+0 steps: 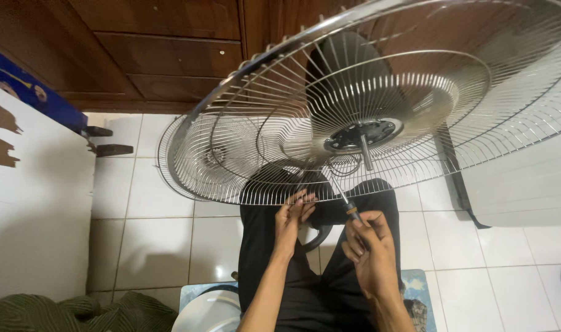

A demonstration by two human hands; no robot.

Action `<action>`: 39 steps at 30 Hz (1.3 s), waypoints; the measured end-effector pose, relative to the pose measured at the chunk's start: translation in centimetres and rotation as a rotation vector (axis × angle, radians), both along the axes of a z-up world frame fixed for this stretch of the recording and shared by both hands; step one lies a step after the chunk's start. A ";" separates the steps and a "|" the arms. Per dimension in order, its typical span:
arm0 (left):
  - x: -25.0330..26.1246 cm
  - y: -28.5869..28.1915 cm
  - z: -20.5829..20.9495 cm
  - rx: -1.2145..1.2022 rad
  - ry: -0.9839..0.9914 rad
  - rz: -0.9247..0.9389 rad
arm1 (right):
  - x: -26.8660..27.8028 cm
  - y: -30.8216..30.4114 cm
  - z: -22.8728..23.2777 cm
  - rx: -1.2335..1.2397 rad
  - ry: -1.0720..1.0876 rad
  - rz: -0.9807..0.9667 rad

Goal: The person assembles a standing fan by attaching the front wire cage to the fan head. They use a screwdriver to tighten the central nut securing the cage to the fan blades and motor housing.

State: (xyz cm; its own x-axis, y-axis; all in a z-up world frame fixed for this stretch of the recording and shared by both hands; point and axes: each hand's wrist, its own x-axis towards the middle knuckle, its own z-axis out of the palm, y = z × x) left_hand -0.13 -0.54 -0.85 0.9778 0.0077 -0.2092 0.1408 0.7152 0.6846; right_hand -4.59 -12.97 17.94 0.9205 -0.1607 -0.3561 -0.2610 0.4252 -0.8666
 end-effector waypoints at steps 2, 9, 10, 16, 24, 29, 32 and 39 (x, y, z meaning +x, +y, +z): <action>0.2 0.1 0.2 0.027 0.038 0.005 | 0.1 -0.8 -1.1 -0.010 0.002 0.002; 0.1 0.6 0.6 0.073 0.088 0.038 | 0.3 -3.1 -9.1 -0.189 -0.140 -0.069; 0.2 0.5 0.6 0.065 0.091 0.043 | 0.1 -3.4 -10.5 -0.248 -0.175 -0.082; 0.3 0.9 1.1 0.157 0.046 0.045 | -0.3 -4.6 -16.7 -0.642 -0.446 -0.058; 0.5 1.5 1.3 0.240 0.055 0.097 | 0.9 -4.8 -18.6 -0.560 -0.428 -0.060; 0.1 0.6 0.5 0.331 -0.035 0.066 | 1.1 -4.7 -18.6 -0.576 -0.378 -0.076; 0.4 0.9 0.4 0.298 -0.019 0.067 | 1.4 -4.7 -18.5 -0.569 -0.382 -0.100; 0.3 0.8 0.4 0.315 0.004 0.052 | 1.5 -5.0 -18.9 -0.570 -0.387 -0.092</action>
State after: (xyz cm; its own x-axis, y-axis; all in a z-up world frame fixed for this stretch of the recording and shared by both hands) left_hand 0.14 0.22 -0.46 0.9735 0.1231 -0.1926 0.1128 0.4742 0.8732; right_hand -3.08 -18.00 -0.92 0.9381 -0.3081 0.1583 0.1274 -0.1182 -0.9848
